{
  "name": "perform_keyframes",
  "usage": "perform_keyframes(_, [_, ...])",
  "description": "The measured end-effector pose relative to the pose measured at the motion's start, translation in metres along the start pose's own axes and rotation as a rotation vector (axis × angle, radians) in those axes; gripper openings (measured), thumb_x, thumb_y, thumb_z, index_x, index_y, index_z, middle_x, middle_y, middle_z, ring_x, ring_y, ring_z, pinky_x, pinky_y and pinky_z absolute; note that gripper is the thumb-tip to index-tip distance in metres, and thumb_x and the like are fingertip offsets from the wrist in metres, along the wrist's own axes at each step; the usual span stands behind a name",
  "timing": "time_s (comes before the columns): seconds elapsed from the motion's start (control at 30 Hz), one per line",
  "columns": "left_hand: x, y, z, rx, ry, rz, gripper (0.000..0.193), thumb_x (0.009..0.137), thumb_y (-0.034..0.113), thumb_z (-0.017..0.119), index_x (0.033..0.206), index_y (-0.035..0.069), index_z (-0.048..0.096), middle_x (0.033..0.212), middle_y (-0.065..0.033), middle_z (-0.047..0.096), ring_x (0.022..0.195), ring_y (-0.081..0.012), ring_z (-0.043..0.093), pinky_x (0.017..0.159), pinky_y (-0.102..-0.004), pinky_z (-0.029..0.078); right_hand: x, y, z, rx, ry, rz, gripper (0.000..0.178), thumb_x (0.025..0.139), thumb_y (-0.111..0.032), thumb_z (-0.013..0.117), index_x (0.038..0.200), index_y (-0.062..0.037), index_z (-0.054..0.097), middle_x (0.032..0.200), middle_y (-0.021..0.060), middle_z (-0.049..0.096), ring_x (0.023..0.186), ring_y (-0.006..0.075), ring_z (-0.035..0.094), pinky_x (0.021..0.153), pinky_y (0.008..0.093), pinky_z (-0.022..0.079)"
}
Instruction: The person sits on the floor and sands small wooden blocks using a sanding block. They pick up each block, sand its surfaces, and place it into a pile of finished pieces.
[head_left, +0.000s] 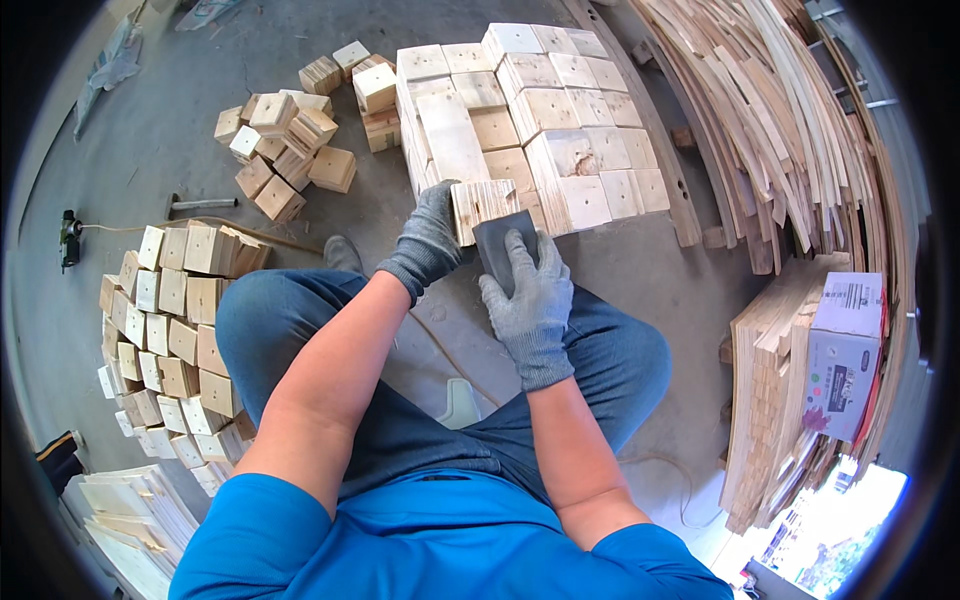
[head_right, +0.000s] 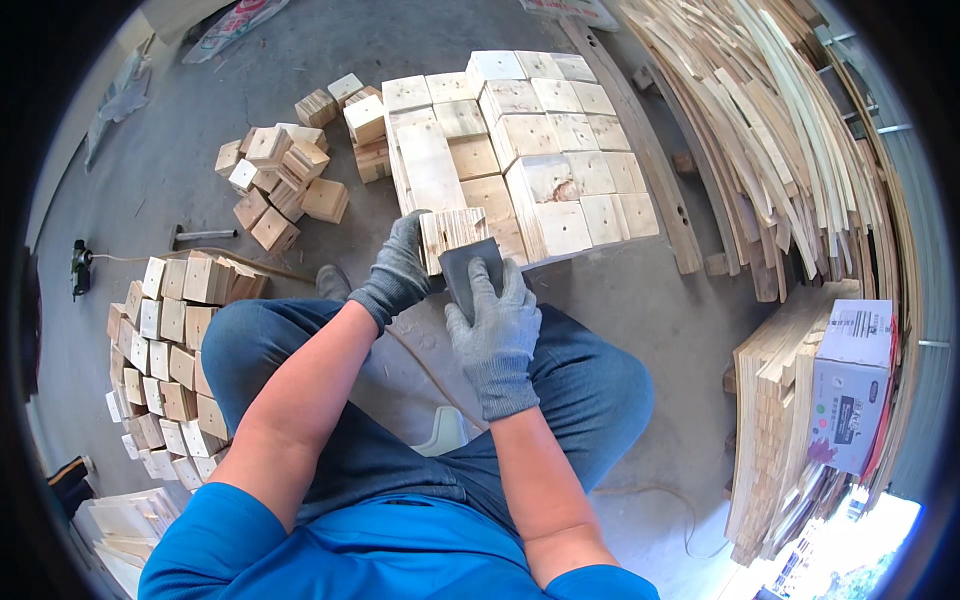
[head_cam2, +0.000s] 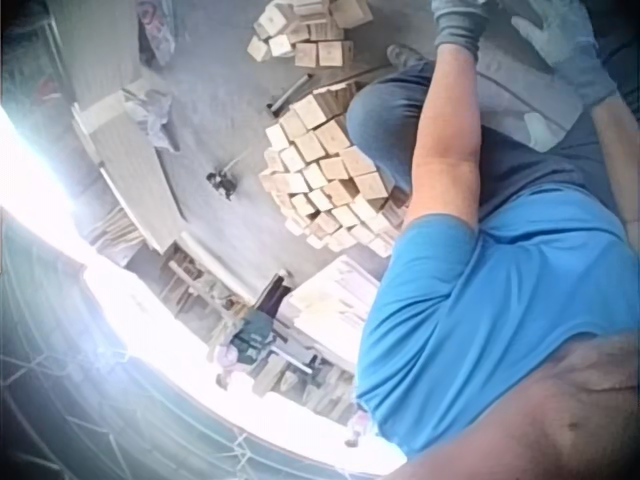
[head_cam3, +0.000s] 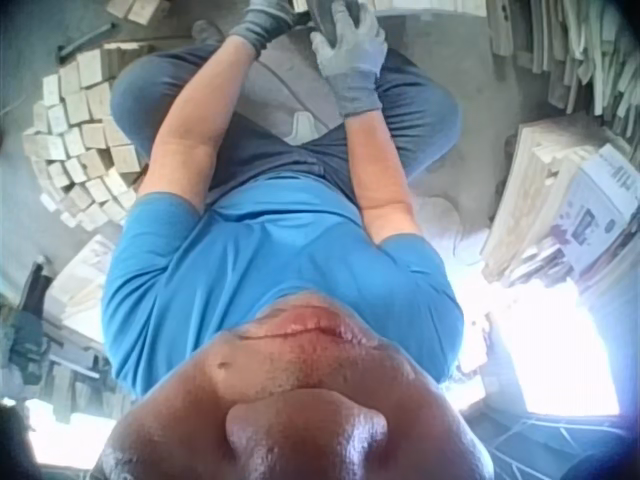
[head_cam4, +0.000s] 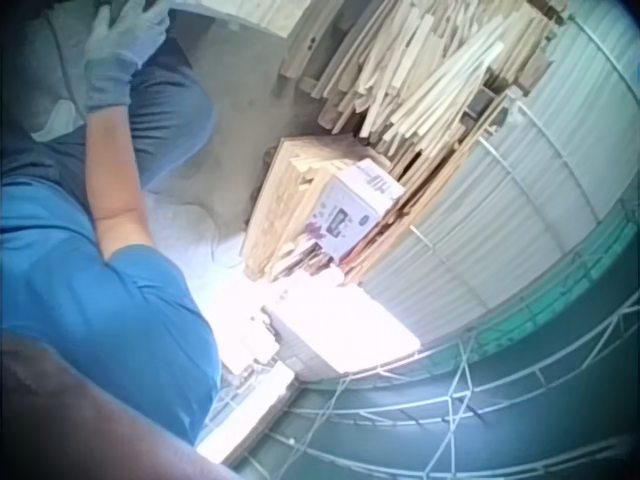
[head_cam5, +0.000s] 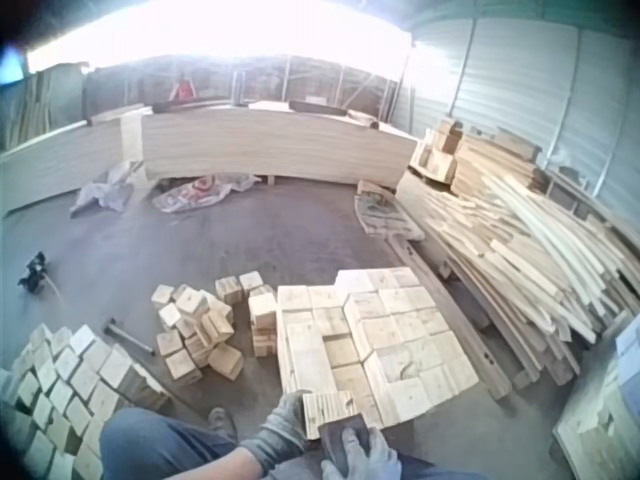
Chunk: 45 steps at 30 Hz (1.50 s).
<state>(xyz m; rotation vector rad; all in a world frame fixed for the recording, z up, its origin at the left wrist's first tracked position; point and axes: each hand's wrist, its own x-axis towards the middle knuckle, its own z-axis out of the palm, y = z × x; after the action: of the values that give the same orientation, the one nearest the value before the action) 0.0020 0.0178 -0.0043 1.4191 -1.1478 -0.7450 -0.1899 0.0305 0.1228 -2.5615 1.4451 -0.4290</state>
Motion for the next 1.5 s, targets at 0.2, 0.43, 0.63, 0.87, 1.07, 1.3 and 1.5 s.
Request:
perform_keyframes(0.2, [0.005, 0.003, 0.0, -0.048, -0.049, -0.07, 0.089, 0.067, 0.018, 0.095, 0.141, 0.008, 0.047, 0.128, -0.0113, 0.065, 0.117, -0.0263, 0.065, 0.108, -0.0379, 0.051, 0.11, 0.005, 0.016, -0.003, 0.047, 0.02, 0.067, 0.084, -0.035, 0.084, 0.147, -0.0182, 0.064, 0.145, 0.0245, 0.058, 0.121, 0.0439, 0.064, 0.101, 0.0545, 0.054])
perform_keyframes(0.43, [0.004, 0.011, -0.005, 0.134, -0.011, 0.006, 0.092, 0.067, 0.023, 0.097, 0.142, 0.006, 0.046, 0.13, -0.0138, 0.064, 0.12, -0.0289, 0.063, 0.11, -0.0396, 0.049, 0.127, -0.003, 0.011, -0.003, 0.012, 0.054, 0.07, 0.085, -0.035, 0.083, 0.148, -0.0167, 0.062, 0.142, 0.0245, 0.058, 0.12, 0.0444, 0.064, 0.1, 0.0552, 0.054])
perform_keyframes(0.63, [0.001, 0.007, -0.006, 0.14, 0.005, 0.026, 0.096, 0.066, 0.028, 0.099, 0.144, 0.003, 0.048, 0.133, -0.0194, 0.059, 0.124, -0.0355, 0.06, 0.113, -0.0411, 0.048, 0.01, -0.014, -0.004, 0.025, -0.032, 0.0, 0.074, 0.083, -0.031, 0.085, 0.151, -0.0138, 0.061, 0.154, 0.029, 0.05, 0.135, 0.0469, 0.055, 0.111, 0.0565, 0.046])
perform_keyframes(0.87, [0.003, 0.005, -0.005, 0.181, 0.013, 0.037, 0.097, 0.066, 0.031, 0.098, 0.145, 0.003, 0.048, 0.135, -0.0201, 0.059, 0.125, -0.036, 0.059, 0.112, -0.0416, 0.048, 0.039, -0.022, 0.001, 0.031, -0.031, -0.005, 0.072, 0.082, -0.032, 0.085, 0.148, -0.0149, 0.063, 0.152, 0.0274, 0.052, 0.132, 0.0468, 0.056, 0.11, 0.0562, 0.047])
perform_keyframes(1.07, [0.005, 0.017, -0.006, 0.21, -0.063, -0.037, 0.114, 0.065, 0.035, 0.103, 0.153, 0.003, 0.039, 0.139, -0.0161, 0.058, 0.126, -0.0291, 0.06, 0.112, -0.0396, 0.048, 0.143, -0.031, 0.008, -0.036, -0.091, 0.052, 0.067, 0.086, -0.036, 0.084, 0.147, -0.0153, 0.065, 0.148, 0.0241, 0.058, 0.125, 0.0428, 0.064, 0.106, 0.0527, 0.052])
perform_keyframes(1.3, [-0.002, 0.02, -0.011, 0.383, 0.079, 0.069, 0.096, 0.069, 0.029, 0.098, 0.146, 0.004, 0.046, 0.134, -0.0195, 0.063, 0.122, -0.0347, 0.063, 0.109, -0.0423, 0.051, 0.069, -0.03, 0.008, 0.045, -0.005, -0.03, 0.07, 0.083, -0.033, 0.085, 0.148, -0.0154, 0.064, 0.15, 0.0245, 0.055, 0.127, 0.0443, 0.062, 0.107, 0.0536, 0.05])
perform_keyframes(1.5, [0.009, -0.006, -0.001, -0.07, -0.067, -0.042, 0.094, 0.07, 0.031, 0.098, 0.145, 0.004, 0.047, 0.134, -0.0192, 0.064, 0.121, -0.0331, 0.064, 0.108, -0.0417, 0.052, -0.009, -0.018, -0.001, 0.023, -0.039, -0.06, 0.073, 0.082, -0.033, 0.086, 0.15, -0.0172, 0.063, 0.157, 0.0248, 0.047, 0.134, 0.0466, 0.054, 0.11, 0.0584, 0.044])
